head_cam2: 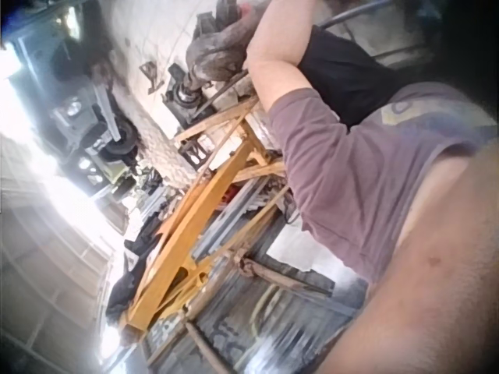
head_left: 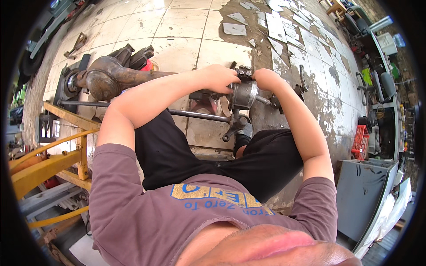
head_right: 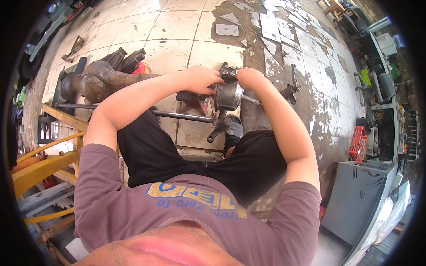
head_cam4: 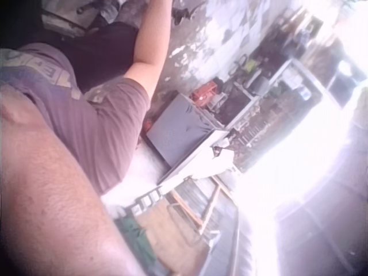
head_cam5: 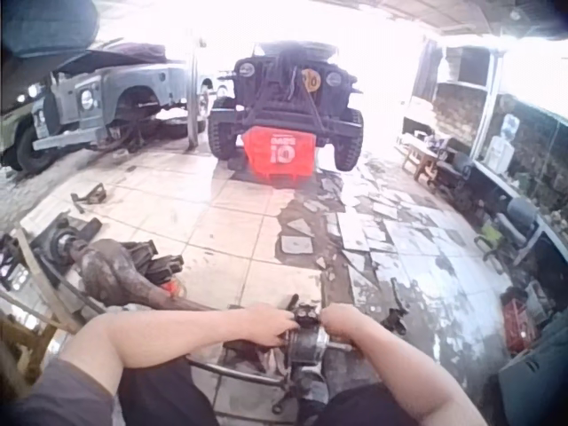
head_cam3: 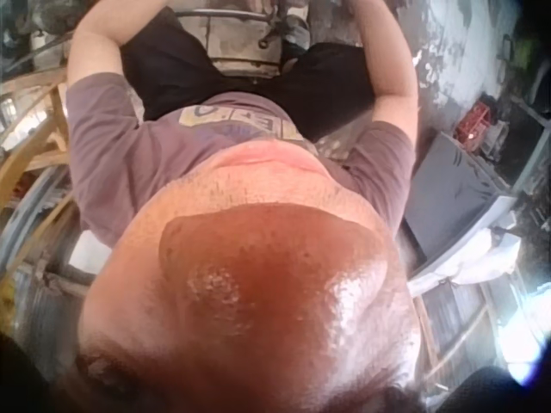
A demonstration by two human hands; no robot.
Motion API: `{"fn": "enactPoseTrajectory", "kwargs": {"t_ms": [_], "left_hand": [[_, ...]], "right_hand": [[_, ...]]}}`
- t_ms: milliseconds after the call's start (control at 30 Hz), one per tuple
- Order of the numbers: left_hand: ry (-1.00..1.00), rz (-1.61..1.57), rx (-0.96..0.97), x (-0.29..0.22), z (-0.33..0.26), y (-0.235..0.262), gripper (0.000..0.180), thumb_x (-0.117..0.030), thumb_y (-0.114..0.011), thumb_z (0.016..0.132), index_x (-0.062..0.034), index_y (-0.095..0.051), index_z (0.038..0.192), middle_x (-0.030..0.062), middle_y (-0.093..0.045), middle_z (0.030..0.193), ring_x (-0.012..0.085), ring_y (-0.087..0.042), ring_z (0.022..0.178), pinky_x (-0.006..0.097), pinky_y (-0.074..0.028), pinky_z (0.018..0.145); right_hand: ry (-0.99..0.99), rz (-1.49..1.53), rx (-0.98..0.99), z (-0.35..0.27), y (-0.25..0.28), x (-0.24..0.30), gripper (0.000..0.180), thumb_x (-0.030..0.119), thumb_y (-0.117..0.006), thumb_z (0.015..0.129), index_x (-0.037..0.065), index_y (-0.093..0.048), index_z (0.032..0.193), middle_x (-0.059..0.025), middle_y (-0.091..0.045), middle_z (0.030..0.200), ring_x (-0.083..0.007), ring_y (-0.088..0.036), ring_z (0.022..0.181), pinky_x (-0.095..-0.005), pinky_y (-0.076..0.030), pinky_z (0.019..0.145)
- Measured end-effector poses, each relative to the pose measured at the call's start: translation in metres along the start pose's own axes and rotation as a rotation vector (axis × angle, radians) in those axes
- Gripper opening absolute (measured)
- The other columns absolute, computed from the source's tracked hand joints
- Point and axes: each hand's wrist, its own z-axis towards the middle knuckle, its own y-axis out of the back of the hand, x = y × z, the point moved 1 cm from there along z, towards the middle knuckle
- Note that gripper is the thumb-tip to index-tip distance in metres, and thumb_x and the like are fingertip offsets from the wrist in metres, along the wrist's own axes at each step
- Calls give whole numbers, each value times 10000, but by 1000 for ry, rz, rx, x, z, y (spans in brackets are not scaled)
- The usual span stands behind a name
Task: The person sits on the floor and uses a wrench to tighten bolts on a vehicle axle assembly. They rotate the axle and adjust the tool to secure the components.
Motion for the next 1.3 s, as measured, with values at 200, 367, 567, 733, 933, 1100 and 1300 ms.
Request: {"fn": "enactPoseTrajectory", "kwargs": {"t_ms": [200,367,567,733,933,1100,1300], "left_hand": [[-6,4,-23,5,0,-3,454,-343,-749,952,-156,-734,1366,98,-714,1221,332,-731,1133,470,-601,949],[9,8,27,3,1,0,465,-378,-754,932,-151,-749,1338,95,-719,1217,299,-723,1172,458,-612,956],[8,-1,-16,3,-1,-4,537,-373,-753,940,-164,-688,1430,100,-716,1211,317,-725,1157,465,-610,951],[-8,-8,-19,9,0,-7,563,-363,-750,952,-166,-663,1472,112,-708,1247,343,-730,1137,480,-600,958],[45,-6,51,3,-3,0,513,-362,-751,952,-160,-708,1421,113,-707,1251,336,-727,1150,483,-600,963],[15,4,17,4,3,-1,496,-366,-754,949,-157,-721,1398,110,-704,1260,331,-725,1159,482,-600,963],[32,-15,8,4,-8,-1,515,-373,-755,954,-155,-701,1417,107,-696,1268,336,-720,1169,484,-599,963]], "right_hand": [[-60,50,-7,0,-3,-3,235,40,-651,924,25,-813,1094,-212,-807,1146,-392,-783,1097,-514,-630,926],[-10,29,-15,-6,-12,-7,244,35,-661,914,34,-816,1103,-211,-806,1151,-393,-782,1096,-511,-628,925],[13,27,-6,-6,0,1,241,24,-661,901,45,-823,1078,-217,-803,1152,-394,-780,1096,-504,-628,921],[-35,24,-10,9,-11,-7,245,30,-673,899,40,-820,1095,-215,-804,1148,-393,-780,1097,-500,-626,931],[-32,-6,2,1,-5,-1,280,34,-637,908,52,-819,1120,-212,-804,1118,-399,-772,1087,-506,-618,938],[-6,14,-25,-2,-1,-4,225,31,-660,912,28,-816,1074,-220,-804,1135,-393,-782,1083,-503,-631,903],[-4,38,21,-4,11,6,225,43,-658,918,30,-811,1082,-221,-803,1126,-401,-780,1088,-508,-627,915]]}}
